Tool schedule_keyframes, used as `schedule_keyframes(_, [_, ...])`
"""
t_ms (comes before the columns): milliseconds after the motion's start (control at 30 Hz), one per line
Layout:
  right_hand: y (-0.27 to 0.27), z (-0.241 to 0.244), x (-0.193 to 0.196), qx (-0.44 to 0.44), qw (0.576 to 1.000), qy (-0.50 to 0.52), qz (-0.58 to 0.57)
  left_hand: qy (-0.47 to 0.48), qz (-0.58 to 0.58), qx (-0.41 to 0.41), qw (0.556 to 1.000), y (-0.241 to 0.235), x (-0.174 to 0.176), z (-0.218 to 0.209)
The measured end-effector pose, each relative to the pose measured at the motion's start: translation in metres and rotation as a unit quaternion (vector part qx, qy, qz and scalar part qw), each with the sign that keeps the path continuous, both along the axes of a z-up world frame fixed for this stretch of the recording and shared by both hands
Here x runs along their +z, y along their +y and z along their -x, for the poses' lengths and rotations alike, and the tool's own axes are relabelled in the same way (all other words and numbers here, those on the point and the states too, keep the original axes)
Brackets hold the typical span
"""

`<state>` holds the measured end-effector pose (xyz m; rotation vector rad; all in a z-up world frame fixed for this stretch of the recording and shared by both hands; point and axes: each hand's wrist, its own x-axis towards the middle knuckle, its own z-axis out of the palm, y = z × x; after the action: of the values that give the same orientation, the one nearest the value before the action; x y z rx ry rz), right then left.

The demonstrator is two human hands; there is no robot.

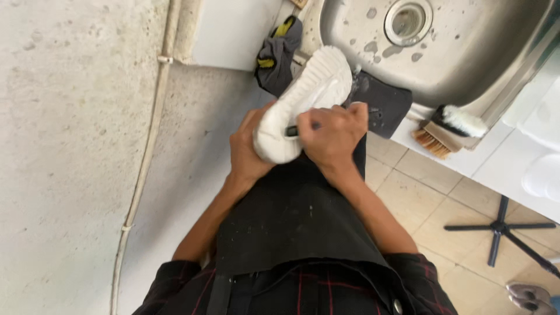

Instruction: The person scrubs a white sneaker with a brush and a sponge over a kitchen sink. They rinse the shoe under running water and continue scrubbing different parts of the sole and upper. The person also uses a toothbrush to clean the shoe's details.

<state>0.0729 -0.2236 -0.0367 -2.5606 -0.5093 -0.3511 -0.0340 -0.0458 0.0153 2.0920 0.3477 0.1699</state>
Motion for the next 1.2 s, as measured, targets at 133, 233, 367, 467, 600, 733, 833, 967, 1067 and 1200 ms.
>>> schedule_keyframes(133, [-0.021, -0.043, -0.042, -0.043, 0.997, -0.024, 0.054, 0.003, -0.012, -0.007, 1.0, -0.011, -0.011, 0.015])
schedule_keyframes(233, [-0.008, -0.005, 0.003, -0.021, 0.998, -0.037, 0.037, 0.001, -0.027, -0.005, 1.0, -0.008, -0.004, 0.019])
schedule_keyframes(367, [-0.009, -0.023, -0.048, -0.073, 0.991, -0.057, 0.096, 0.004, -0.017, -0.006, 1.0, -0.004, -0.038, 0.022])
schedule_keyframes(467, [-0.025, -0.046, -0.055, -0.041, 0.996, -0.027, 0.071, 0.01, -0.032, -0.006, 0.999, -0.018, -0.009, 0.02])
schedule_keyframes(600, [-0.007, -0.008, 0.026, 0.031, 0.997, 0.061, -0.024, 0.006, -0.028, 0.007, 1.0, -0.012, -0.003, 0.007])
schedule_keyframes(733, [-0.029, -0.055, -0.043, -0.021, 1.0, 0.015, -0.008, 0.01, -0.059, -0.031, 0.998, -0.019, -0.013, 0.011])
schedule_keyframes(833, [-0.021, -0.015, -0.014, -0.007, 1.0, 0.012, 0.01, 0.014, -0.046, -0.02, 0.999, -0.017, 0.007, 0.012])
schedule_keyframes(967, [-0.028, -0.008, -0.04, 0.039, 0.997, -0.037, -0.047, 0.017, -0.055, -0.01, 0.998, -0.018, -0.004, 0.006])
schedule_keyframes(1067, [-0.038, -0.077, -0.064, -0.053, 0.998, -0.02, 0.002, 0.01, -0.072, -0.025, 0.997, -0.024, -0.005, 0.009])
schedule_keyframes(1200, [-0.008, -0.004, -0.013, -0.112, 0.986, 0.05, 0.11, -0.004, -0.018, 0.018, 1.0, -0.025, 0.007, 0.0])
